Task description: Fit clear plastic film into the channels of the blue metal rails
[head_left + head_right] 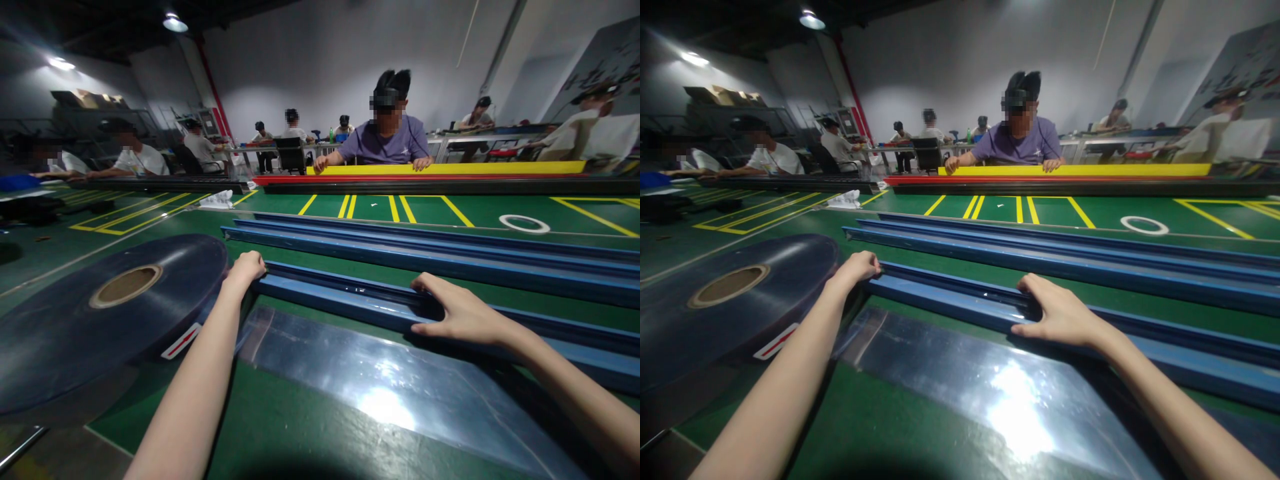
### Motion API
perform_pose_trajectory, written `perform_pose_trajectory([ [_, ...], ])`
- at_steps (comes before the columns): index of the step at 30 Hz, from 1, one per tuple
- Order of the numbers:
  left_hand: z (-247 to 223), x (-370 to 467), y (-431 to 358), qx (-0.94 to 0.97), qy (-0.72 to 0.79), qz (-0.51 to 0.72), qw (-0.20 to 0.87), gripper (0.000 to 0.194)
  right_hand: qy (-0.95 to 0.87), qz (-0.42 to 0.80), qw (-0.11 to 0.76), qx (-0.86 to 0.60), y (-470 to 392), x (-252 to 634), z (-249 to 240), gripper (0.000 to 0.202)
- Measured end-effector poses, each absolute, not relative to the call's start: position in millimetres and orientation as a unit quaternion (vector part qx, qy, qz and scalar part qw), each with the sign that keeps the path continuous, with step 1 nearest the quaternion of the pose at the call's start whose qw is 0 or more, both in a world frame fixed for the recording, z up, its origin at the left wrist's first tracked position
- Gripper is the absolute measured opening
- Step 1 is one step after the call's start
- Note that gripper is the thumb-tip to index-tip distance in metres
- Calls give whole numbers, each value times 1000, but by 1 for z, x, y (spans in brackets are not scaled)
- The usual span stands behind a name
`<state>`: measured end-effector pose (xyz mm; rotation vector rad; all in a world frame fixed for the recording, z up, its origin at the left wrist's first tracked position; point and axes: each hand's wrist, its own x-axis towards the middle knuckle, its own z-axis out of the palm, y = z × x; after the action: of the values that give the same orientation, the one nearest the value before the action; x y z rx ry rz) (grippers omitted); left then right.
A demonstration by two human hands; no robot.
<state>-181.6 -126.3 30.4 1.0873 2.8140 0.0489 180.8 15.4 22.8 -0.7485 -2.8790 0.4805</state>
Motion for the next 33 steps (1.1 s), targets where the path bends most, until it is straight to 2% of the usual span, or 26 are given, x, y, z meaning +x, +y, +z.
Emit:
perform_pose_trajectory([
  [16, 30, -184, -126, 369, 928, 2, 53, 16, -952, 162, 67, -249, 14, 180, 23, 53],
  [22, 34, -180, -123, 379, 925, -8, 37, 27, -954, 160, 65, -244, 15, 181, 23, 53],
  [28, 48, -160, -120, 413, 910, 1, -10, 38, -956, 159, 75, -236, 16, 182, 22, 54],
  [33, 59, -112, -109, 517, 849, -13, -107, 33, -956, 154, 91, -231, 14, 182, 22, 58],
])
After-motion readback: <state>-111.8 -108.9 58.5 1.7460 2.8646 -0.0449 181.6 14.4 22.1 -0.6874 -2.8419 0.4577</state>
